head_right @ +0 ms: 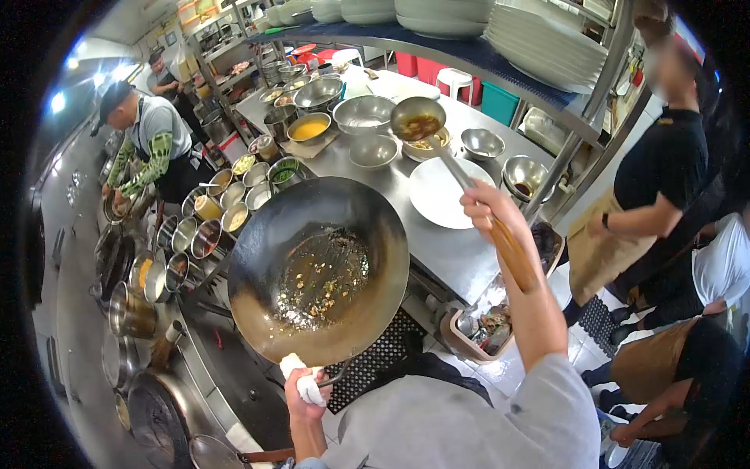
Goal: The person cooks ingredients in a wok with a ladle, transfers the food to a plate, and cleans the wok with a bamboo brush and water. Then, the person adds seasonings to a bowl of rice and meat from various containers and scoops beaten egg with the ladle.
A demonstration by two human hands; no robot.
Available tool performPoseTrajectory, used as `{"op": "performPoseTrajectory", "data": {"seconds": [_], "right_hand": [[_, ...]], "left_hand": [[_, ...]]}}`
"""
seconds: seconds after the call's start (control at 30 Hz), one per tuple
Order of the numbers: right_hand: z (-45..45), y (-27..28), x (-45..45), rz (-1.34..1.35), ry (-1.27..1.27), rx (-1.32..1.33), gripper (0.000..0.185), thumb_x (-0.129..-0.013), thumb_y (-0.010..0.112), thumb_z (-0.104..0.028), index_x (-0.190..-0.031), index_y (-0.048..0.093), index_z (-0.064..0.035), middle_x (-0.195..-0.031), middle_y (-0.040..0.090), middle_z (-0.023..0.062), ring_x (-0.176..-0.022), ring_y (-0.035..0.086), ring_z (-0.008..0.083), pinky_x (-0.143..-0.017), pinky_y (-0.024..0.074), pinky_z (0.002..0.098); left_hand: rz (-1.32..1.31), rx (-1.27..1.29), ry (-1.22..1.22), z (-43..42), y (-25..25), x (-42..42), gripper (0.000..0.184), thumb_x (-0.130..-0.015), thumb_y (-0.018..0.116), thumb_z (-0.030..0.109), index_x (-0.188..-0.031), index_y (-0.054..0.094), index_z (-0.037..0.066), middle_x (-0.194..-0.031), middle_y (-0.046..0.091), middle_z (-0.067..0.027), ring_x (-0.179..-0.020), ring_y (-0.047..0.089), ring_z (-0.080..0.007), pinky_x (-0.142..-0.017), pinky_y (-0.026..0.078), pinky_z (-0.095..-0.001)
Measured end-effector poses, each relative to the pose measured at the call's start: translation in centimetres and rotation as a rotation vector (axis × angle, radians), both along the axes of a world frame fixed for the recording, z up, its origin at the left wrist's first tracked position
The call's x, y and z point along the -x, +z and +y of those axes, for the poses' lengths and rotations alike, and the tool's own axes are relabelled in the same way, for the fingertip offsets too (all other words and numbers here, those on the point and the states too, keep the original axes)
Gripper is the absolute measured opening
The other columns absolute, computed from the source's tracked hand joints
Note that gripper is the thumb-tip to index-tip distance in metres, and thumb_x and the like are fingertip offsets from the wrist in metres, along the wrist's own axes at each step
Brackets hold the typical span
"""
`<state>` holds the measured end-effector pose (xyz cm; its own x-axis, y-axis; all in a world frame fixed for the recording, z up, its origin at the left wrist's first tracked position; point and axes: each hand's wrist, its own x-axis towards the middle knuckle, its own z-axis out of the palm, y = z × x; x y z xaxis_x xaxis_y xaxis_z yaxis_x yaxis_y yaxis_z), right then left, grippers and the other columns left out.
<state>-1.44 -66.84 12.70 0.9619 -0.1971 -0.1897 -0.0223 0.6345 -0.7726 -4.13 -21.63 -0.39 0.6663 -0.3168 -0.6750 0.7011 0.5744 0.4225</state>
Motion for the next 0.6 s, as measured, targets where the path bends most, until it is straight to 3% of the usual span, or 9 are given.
{"op": "performPoseTrajectory", "data": {"seconds": [0.03,0.13,0.2,0.23,0.27,0.37,0.43,0.57,0.6], "right_hand": [[-1.8,-1.6,-1.8,0.041,-0.004,0.218,0.011,-0.09,0.051,-0.005,-0.098,0.044,-0.0048,-0.073,0.042,-0.0009,-0.046,0.038,0.0022,-0.032,0.0332,0.0202],[-4.8,-5.8,-5.7,0.203,-0.107,0.704,0.035,-0.083,0.057,-0.006,-0.116,0.047,-0.0012,-0.067,0.048,0.0026,-0.046,0.045,0.0086,-0.036,0.0387,0.0274],[-6.0,-8.0,-7.5,0.311,-0.146,0.995,0.052,-0.08,0.059,-0.008,-0.13,0.044,-0.0012,-0.065,0.051,0.0049,-0.046,0.048,0.0119,-0.037,0.0405,0.0298],[-6.0,-8.8,-8.0,0.325,-0.181,1.02,0.057,-0.079,0.059,-0.008,-0.133,0.041,-0.0023,-0.064,0.052,0.0064,-0.046,0.049,0.0136,-0.037,0.0414,0.0306],[-6.0,-9.6,-8.5,0.339,-0.215,1.045,0.062,-0.078,0.059,-0.008,-0.137,0.039,-0.0035,-0.063,0.053,0.0079,-0.046,0.05,0.0152,-0.038,0.0422,0.0315],[-6.7,-12.6,-9.7,0.356,-0.348,1.22,0.07,-0.077,0.057,-0.006,-0.143,0.033,-0.0072,-0.066,0.057,0.0128,-0.046,0.052,0.0199,-0.04,0.0451,0.0348],[-6.1,-12.6,-9.8,0.287,-0.45,1.348,0.071,-0.077,0.057,-0.005,-0.144,0.032,-0.0078,-0.067,0.057,0.0141,-0.047,0.053,0.0212,-0.041,0.0462,0.0353],[-6.9,-13.4,-9.9,0.265,-0.386,1.057,0.069,-0.08,0.056,-0.004,-0.144,0.03,-0.0057,-0.067,0.054,0.0086,-0.044,0.049,0.0171,-0.037,0.0434,0.0335],[-7.2,-13.6,-10.1,0.236,-0.374,0.97,0.065,-0.082,0.055,-0.002,-0.143,0.032,-0.0025,-0.067,0.051,0.0057,-0.042,0.046,0.0132,-0.033,0.0385,0.0296]], "left_hand": [[-0.006,-0.008,-0.006,0.4,-0.2,0.1,0.025,-0.076,0.054,0.024,-0.069,0.054,0.0,-0.051,0.049,-0.006,-0.035,0.04,-0.0149,-0.033,0.031,-0.0259],[-0.038,-0.103,0.008,0.3,0.4,0.1,0.028,-0.077,0.053,0.026,-0.067,0.054,0.0,-0.05,0.048,-0.006,-0.037,0.039,-0.0144,-0.034,0.03,-0.0257],[0.011,0.019,0.045,1.5,-0.8,0.2,0.015,-0.077,0.053,0.018,-0.074,0.052,0.003,-0.058,0.054,-0.0089,-0.043,0.049,-0.018,-0.036,0.039,-0.029],[0.038,0.079,0.065,1.8,-0.9,0.3,0.009,-0.076,0.053,0.013,-0.077,0.051,0.005,-0.061,0.057,-0.0104,-0.046,0.054,-0.0198,-0.036,0.043,-0.0307],[0.026,-0.054,0.085,1.6,-0.9,0.5,0.026,-0.077,0.052,0.024,-0.067,0.054,0.001,-0.051,0.049,-0.0071,-0.039,0.043,-0.0163,-0.035,0.034,-0.0266],[-0.006,-0.006,0.136,1.5,0.3,1.1,0.01,-0.076,0.053,0.013,-0.076,0.051,0.004,-0.062,0.057,-0.0107,-0.048,0.055,-0.0193,-0.038,0.042,-0.0299],[0.021,-0.012,0.169,1.6,0.1,1.6,0.01,-0.076,0.053,0.012,-0.081,0.051,0.004,-0.062,0.057,-0.0104,-0.046,0.052,-0.0184,-0.037,0.039,-0.0289],[0.043,-0.062,0.231,2.7,-0.7,2.8,0.013,-0.076,0.052,0.011,-0.088,0.051,0.005,-0.063,0.057,-0.0096,-0.046,0.052,-0.0176,-0.037,0.036,-0.028],[0.047,-0.087,0.263,2.7,-0.6,3.1,0.014,-0.076,0.052,0.01,-0.09,0.05,0.006,-0.063,0.056,-0.0095,-0.047,0.052,-0.0174,-0.037,0.035,-0.0279]]}}
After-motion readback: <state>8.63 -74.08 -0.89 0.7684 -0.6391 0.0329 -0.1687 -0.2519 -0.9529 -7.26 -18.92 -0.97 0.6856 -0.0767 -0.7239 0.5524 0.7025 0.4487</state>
